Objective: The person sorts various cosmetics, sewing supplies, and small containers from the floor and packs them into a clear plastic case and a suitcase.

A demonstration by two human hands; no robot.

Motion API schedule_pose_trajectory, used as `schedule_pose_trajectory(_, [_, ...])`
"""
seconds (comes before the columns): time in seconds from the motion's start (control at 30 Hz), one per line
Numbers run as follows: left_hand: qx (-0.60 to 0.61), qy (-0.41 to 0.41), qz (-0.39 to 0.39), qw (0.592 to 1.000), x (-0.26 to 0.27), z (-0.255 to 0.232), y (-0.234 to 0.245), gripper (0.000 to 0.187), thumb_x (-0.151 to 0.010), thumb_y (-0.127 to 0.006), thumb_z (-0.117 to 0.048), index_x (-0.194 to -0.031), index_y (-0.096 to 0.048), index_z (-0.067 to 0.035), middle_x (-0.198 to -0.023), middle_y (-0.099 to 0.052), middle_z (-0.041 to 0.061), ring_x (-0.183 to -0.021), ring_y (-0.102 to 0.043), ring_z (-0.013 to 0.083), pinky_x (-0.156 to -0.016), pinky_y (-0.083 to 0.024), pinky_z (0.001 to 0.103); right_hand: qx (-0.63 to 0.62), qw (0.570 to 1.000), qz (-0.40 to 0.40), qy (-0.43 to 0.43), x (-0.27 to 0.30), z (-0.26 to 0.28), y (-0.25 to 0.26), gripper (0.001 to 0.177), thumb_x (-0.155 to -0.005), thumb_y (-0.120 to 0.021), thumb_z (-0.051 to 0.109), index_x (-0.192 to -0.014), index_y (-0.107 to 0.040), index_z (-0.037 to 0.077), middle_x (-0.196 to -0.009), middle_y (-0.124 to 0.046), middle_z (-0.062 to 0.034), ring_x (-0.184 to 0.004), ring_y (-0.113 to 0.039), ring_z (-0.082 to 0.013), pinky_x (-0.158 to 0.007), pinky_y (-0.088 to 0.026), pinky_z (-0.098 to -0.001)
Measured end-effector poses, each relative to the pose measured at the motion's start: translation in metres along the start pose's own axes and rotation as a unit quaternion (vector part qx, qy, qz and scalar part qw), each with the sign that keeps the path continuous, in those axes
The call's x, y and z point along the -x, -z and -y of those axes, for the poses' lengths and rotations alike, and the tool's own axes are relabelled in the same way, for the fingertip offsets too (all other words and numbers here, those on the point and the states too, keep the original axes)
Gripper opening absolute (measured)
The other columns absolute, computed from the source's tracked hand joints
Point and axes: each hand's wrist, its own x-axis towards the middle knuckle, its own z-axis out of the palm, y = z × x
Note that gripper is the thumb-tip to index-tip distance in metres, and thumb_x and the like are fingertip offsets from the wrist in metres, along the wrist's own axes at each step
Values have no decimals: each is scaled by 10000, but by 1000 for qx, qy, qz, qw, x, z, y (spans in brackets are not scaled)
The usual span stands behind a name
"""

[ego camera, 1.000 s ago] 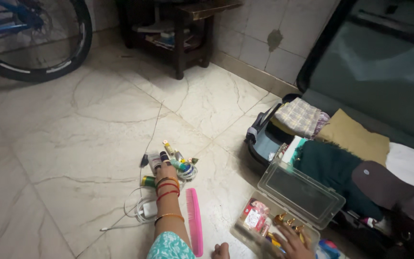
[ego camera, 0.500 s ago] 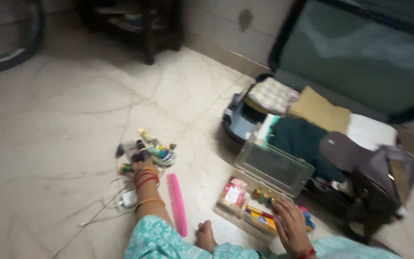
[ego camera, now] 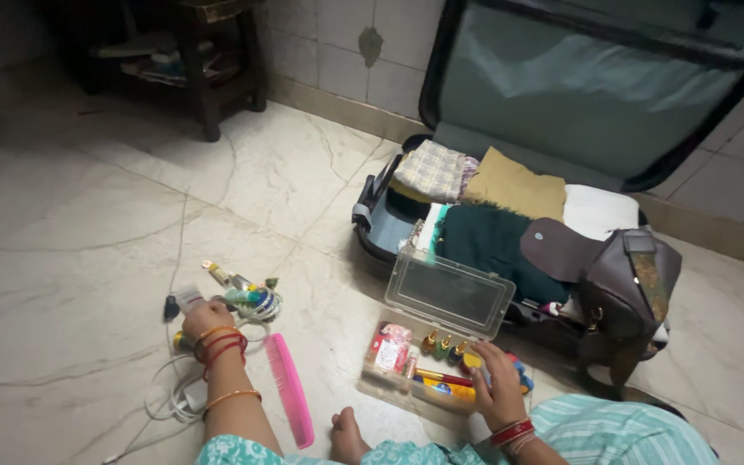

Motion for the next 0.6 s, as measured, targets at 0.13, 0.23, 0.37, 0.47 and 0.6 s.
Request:
schedule_pose_trajectory(0.13, [-8, -67, -74, 995, -2, -23, 12, 206, -913, -672, -212, -840, -790, -60, -854, -730, 199, -801, -712, 385, -746, -582, 477, 0, 1000, 3, 11, 1, 3, -2, 427, -907, -617, 184, -1327, -609, 108, -1412, -586, -146, -1346, -517, -347, -1115, -370, -455])
schedule_pose_trajectory(0.23, [22, -94, -57, 994, 13, -63, 45, 160, -852, -701, -196, -814, -799, -75, -828, -734, 184, -773, -708, 373, -719, -576, 464, -20, 1000, -1, 8, -2, 5, 1, 411, -904, -631, 178, -1308, -618, 99, -1402, -592, -145, -1327, -530, -345, -1106, -391, -449])
schedule_pose_trajectory(0.37, [193, -105, 81, 972, 44, -126, 73, 123, -752, -813, -135, -857, -806, -73, -808, -772, 134, -715, -752, 257, -708, -588, 354, -51, 998, -10, 38, -5, 11, 7, 411, -885, -645, 137, -1290, -618, 72, -1396, -587, -149, -1313, -545, -342, -1091, -424, -436])
schedule_pose_trajectory(0.47, [255, -154, 223, 928, 87, -163, 70, 136, -723, -832, -122, -848, -819, -68, -793, -793, 90, -688, -761, 153, -686, -597, 291, -8, 997, -9, 72, -8, 23, 10, 451, -861, -673, 125, -1300, -602, 55, -1379, -585, -143, -1324, -534, -350, -1091, -419, -436])
schedule_pose_trajectory(0.6, [276, -198, 419, 842, 163, -197, 63, 99, -733, -807, -99, -818, -823, -51, -754, -800, 78, -681, -741, 116, -682, -599, 269, 6, 989, 2, 146, -8, 40, 16, 647, -810, -706, 146, -1405, -507, -11, -1390, -530, -219, -1282, -507, -389, -1037, -400, -460])
